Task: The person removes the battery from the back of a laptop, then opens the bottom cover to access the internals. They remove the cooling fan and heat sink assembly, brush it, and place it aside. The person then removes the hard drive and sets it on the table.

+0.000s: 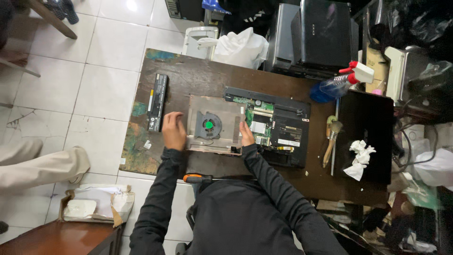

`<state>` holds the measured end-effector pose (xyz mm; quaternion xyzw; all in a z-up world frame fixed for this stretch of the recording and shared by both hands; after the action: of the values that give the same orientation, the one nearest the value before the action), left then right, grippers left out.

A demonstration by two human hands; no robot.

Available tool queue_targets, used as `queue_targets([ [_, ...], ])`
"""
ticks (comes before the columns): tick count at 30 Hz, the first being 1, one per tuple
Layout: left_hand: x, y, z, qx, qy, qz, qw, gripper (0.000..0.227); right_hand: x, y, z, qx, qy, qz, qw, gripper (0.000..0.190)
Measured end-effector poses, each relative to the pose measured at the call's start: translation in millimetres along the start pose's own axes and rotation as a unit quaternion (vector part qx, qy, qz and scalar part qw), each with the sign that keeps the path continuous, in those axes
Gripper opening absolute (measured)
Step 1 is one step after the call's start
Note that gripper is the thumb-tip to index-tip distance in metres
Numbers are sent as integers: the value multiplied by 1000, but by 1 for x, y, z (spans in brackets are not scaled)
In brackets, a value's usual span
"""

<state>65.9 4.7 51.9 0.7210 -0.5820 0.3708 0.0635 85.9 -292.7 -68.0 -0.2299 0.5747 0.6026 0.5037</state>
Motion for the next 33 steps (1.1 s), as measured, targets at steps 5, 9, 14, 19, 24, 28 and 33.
queue_targets([
  [5,-38,32,25,-132,-199,-11,971,63,1,-5,-5,33,27,-13,999,66],
  [9,-43,38,29,-107,-194,-20,975,63,9,-10,-11,26,53,-8,998,61],
  [14,-54,18,30,-35,-157,-10,987,25,20,-15,-16,-19,-109,-9,994,55],
  [19,-61,6,39,-74,-207,-11,975,23,13,-7,-14,-33,-67,-29,997,54],
  [24,-58,1,38,-93,-224,12,970,21,12,-2,-10,-14,-33,-19,999,59],
  [28,-53,4,39,-68,-283,66,954,29,12,0,-7,8,10,-1,1000,64],
  [33,-46,2,38,-49,-307,106,944,34,14,2,-4,30,89,27,995,70],
])
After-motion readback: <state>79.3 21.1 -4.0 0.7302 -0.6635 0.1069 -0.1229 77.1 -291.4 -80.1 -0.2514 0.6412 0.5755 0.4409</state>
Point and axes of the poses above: each hand's wrist, its own y-axis away from the middle knuckle, its own z-axis out of the palm, x = y × z, the point moved 7 cm from there along -y, towards the middle knuckle, and after that the axes turned 11 degrees about -y, right-handed, at the moved point
